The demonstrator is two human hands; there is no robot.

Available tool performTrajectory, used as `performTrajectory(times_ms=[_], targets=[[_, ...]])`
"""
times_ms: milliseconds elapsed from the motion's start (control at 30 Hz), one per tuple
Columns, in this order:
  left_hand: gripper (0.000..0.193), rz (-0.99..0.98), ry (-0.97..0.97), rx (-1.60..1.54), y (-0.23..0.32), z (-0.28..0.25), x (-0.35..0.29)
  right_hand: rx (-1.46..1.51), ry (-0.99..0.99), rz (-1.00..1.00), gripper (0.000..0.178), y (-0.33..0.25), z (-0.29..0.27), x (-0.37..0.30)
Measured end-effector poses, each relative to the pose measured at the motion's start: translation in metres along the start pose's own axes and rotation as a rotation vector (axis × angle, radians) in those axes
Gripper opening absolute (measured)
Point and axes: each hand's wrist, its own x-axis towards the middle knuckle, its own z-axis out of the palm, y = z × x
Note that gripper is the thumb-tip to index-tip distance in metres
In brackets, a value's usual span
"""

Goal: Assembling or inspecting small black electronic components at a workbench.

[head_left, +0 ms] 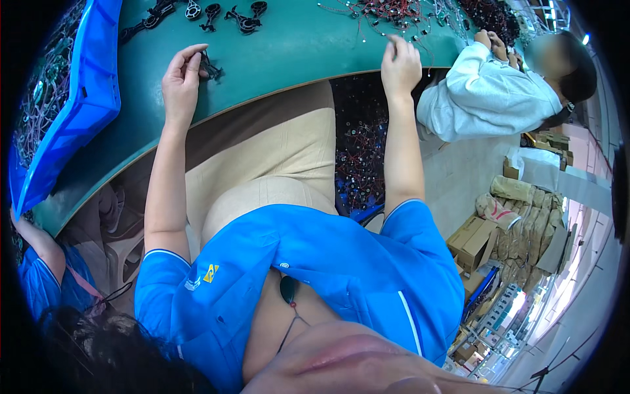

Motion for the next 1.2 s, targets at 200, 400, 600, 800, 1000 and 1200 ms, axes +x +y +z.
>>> performTrajectory(times_ms=[200, 400, 600, 800, 1000, 1200], targets=[[0.025, -0.075, 0.039, -0.207, 0.01, 0.006, 0.0, -0.331, -0.042, -0.311, 0.022, 0.029, 0.05, 0.052], [0.024, -0.124, 0.035, -0.194, 0.008, 0.007, -0.001, -0.441, -0.02, -0.461, 0.027, 0.044, 0.056, 0.068], [0.024, -0.126, -0.001, -0.155, 0.002, 0.009, 0.0, 0.014, 0.365, -0.438, 0.01, 0.011, 0.018, 0.101], [0.023, -0.102, 0.012, -0.147, -0.001, 0.01, 0.001, 0.98, 0.123, 0.5, 0.013, -0.027, -0.001, 0.127], [0.024, -0.078, 0.034, -0.167, -0.006, 0.008, -0.004, 0.461, -0.142, -0.494, 0.021, -0.131, -0.057, 0.072], [0.023, 0.055, 0.014, 0.016, -0.011, 0.016, 0.008, 1.124, -0.371, -0.695, 0.023, -0.196, -0.188, 0.006]])
